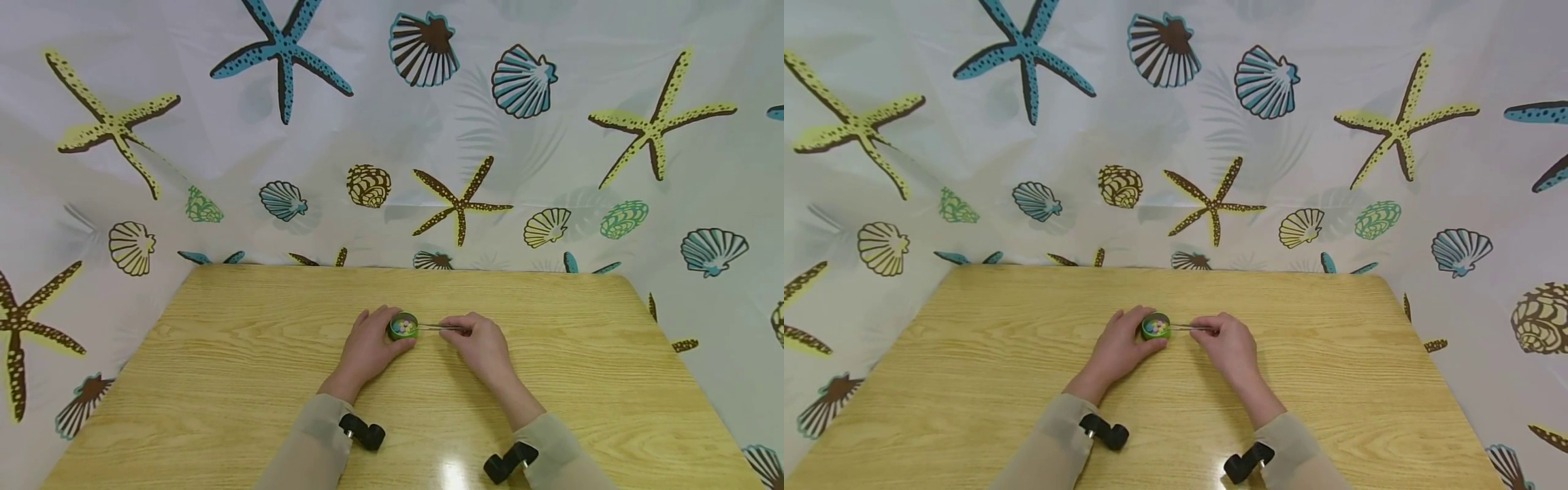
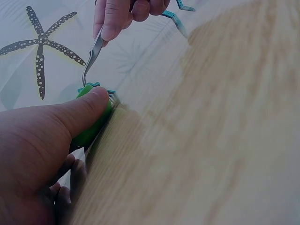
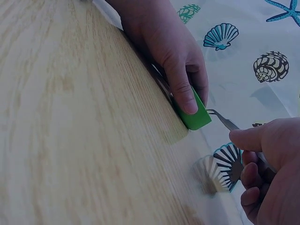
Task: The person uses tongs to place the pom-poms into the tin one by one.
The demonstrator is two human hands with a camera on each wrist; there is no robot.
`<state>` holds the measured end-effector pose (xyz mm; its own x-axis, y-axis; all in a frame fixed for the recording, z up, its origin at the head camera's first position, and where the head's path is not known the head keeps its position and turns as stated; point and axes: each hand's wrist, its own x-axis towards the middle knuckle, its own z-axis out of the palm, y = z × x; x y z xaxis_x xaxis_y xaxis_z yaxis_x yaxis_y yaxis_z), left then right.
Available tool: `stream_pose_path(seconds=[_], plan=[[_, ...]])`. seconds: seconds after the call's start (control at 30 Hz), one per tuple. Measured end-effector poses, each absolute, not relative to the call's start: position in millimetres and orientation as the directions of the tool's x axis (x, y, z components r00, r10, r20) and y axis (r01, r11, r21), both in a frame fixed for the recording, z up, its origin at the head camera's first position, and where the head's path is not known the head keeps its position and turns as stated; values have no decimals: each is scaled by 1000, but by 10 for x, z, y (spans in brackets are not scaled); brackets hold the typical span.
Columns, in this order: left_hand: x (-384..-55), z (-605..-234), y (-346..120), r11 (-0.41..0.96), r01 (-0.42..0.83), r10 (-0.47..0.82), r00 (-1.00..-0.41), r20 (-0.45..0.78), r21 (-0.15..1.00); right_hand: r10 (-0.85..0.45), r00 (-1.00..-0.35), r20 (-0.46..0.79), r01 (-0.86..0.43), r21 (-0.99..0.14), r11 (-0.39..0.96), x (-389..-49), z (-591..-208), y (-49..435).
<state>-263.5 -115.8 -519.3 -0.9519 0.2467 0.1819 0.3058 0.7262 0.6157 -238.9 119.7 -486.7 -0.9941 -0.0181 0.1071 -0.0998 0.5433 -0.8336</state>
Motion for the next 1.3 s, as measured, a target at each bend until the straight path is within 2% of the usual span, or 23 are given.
stream_pose_path(seconds=[0.6,1.3], plan=[[-2614,-5222,-1208,720,321,264,-947,184,615,40,-993,114,-77,-853,515,-2279,-4861,1347],[-2558,-5227,-1261,717,331,285,-942,174,614,155,-987,34,52,-852,520,-2062,-4900,1901]])
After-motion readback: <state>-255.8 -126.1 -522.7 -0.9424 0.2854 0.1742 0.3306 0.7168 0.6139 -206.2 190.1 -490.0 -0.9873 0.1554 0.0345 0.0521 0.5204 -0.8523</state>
